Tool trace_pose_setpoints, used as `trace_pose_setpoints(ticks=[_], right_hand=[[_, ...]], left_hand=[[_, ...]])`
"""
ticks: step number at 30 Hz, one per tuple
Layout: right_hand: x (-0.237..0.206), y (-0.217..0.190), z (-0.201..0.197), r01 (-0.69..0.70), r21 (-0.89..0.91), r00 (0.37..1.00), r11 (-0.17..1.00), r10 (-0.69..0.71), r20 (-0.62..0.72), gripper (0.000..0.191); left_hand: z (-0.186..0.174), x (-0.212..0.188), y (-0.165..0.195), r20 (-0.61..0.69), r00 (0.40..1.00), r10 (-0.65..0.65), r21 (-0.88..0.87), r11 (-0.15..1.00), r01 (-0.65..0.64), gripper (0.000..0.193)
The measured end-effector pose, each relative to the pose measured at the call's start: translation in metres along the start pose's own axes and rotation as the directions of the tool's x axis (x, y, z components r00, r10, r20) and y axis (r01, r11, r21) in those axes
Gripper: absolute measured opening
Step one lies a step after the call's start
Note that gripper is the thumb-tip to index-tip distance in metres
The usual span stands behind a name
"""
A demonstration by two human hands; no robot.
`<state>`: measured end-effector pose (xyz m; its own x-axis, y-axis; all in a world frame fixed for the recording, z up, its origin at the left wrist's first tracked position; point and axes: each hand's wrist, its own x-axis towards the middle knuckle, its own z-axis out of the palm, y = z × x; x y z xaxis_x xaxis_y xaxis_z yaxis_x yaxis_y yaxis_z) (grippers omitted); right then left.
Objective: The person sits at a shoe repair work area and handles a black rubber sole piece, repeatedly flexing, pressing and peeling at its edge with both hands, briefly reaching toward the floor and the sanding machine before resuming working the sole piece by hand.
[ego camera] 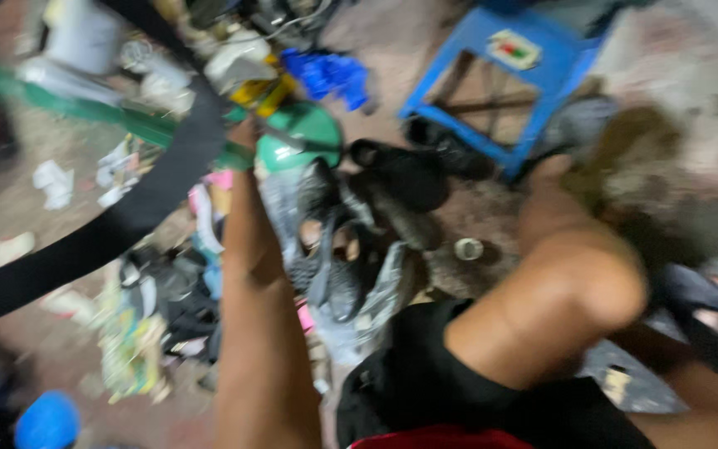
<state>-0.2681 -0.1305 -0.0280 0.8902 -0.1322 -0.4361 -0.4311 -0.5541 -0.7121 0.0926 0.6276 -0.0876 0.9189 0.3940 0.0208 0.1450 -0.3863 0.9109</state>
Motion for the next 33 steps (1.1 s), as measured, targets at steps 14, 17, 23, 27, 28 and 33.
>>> trace_pose_setpoints(ticks=[14,17,23,27,28,33], right_hand=[[-0.007,-0.197,-0.018,0.071,0.294,0.971,0.953,0.001,-0.238,0.041],[-0.004,-0.196,-0.013,0.164,0.358,0.971,0.919,-0.085,-0.225,0.034],[-0.022,-0.193,-0.001,0.240,0.616,0.970,0.750,-0.155,-0.190,0.026],[-0.008,-0.194,-0.016,0.256,0.675,0.967,0.692,-0.180,-0.182,0.031],[-0.003,-0.192,-0.020,0.239,0.662,0.971,0.711,-0.168,-0.170,0.036],[0.042,-0.181,-0.036,0.046,0.796,0.998,0.604,0.009,-0.065,0.047]], left_hand=[[0.128,-0.258,0.112,0.364,0.925,0.111,-0.494,0.865,0.091,0.023],[0.137,-0.281,0.214,0.364,0.853,0.374,-0.475,0.862,-0.175,0.022],[0.205,-0.333,0.322,0.662,0.632,0.403,-0.374,0.908,-0.188,0.069],[0.275,-0.350,0.314,0.964,0.255,0.076,-0.213,0.795,0.568,0.039],[0.292,-0.352,0.309,0.939,0.320,0.127,-0.300,0.760,0.576,0.035],[0.363,-0.370,0.290,0.788,0.583,0.195,-0.585,0.531,0.613,0.023]])
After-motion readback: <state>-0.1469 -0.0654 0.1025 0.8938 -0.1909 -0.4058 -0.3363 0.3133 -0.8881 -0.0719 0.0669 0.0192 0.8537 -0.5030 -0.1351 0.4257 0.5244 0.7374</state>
